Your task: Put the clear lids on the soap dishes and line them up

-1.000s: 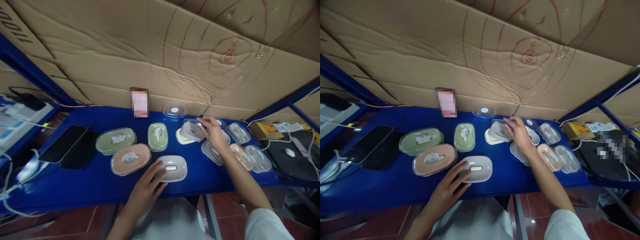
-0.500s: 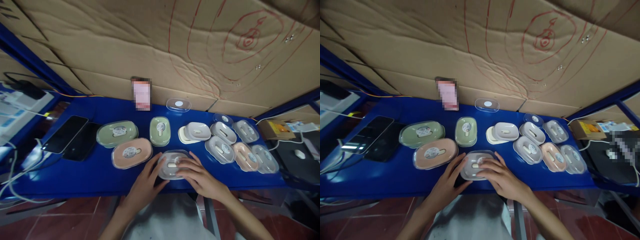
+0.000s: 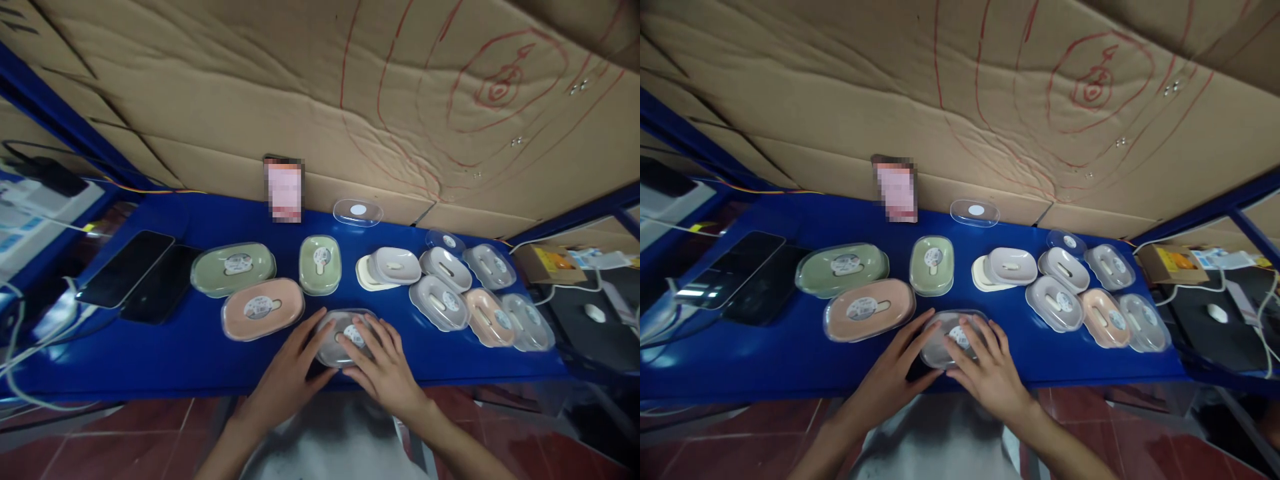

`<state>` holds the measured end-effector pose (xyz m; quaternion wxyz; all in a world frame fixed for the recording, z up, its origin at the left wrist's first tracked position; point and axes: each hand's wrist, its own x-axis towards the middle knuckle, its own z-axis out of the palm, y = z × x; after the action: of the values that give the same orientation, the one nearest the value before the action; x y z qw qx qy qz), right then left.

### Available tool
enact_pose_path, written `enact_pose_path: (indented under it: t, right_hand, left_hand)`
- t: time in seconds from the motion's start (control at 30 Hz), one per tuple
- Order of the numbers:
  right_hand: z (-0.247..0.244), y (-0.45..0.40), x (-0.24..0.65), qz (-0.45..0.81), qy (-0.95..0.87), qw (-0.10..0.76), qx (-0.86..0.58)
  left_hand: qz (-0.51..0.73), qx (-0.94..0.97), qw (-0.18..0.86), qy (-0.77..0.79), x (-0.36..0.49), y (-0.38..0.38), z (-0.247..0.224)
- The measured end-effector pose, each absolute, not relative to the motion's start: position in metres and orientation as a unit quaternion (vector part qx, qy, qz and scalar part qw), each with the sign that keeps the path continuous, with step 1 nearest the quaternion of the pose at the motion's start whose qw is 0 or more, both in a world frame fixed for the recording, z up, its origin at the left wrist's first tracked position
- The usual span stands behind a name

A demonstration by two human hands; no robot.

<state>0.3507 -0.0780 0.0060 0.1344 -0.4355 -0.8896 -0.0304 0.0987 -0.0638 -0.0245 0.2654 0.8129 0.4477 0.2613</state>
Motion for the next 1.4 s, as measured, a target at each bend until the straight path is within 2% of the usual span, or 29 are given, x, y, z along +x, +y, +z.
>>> enact_pose_path:
  t: [0.27, 0.4, 0.53, 0.67, 0.87, 1.0, 1.1, 1.2, 1.27, 1.4]
  right_hand:
    - [-0.018, -0.102, 0.329, -0.005, -0.846, 0.175, -0.503]
    - [-0.012, -0.092, 0.341, 0.058, -0.859, 0.200, -0.468]
    - [-0.007, -0.086, 0.364, 0.159, -0.811, 0.279, -0.489]
    - [-0.015, -0.083, 0.379, 0.191, -0.761, 0.326, -0.528]
    - [-0.013, -0.068, 0.374, 0.174, -0.777, 0.272, -0.540]
    - [-0.010, -0.057, 0.370, 0.135, -0.819, 0.241, -0.504]
    - [-0.008, -0.048, 0.379, 0.077, -0.811, 0.274, -0.511]
    - [-0.005, -0.035, 0.397, 0.010, -0.777, 0.306, -0.551]
    - [-0.003, -0.023, 0.406, -0.023, -0.764, 0.281, -0.581]
    - [0.002, 0.007, 0.411, -0.035, -0.787, 0.178, -0.590]
  left_hand:
    - [0.271, 0.817, 0.254, 0.441, 0.099, -0.064, -0.023]
    - [0.282, 0.806, 0.250, 0.457, 0.100, -0.063, -0.026]
    - [0.287, 0.804, 0.239, 0.463, 0.104, -0.066, -0.026]
    - [0.305, 0.819, 0.189, 0.448, 0.098, -0.075, -0.015]
    - [0.399, 0.725, 0.046, 0.559, 0.043, -0.044, 0.014]
    - [0.355, 0.734, 0.049, 0.577, 0.008, 0.000, 0.014]
    - [0.315, 0.750, 0.050, 0.579, 0.005, 0.011, 0.012]
    - [0.307, 0.734, -0.001, 0.606, 0.022, -0.003, 0.015]
    - [0.309, 0.728, -0.034, 0.610, 0.037, -0.017, 0.018]
    - [0.291, 0.740, -0.082, 0.601, 0.049, -0.029, 0.015]
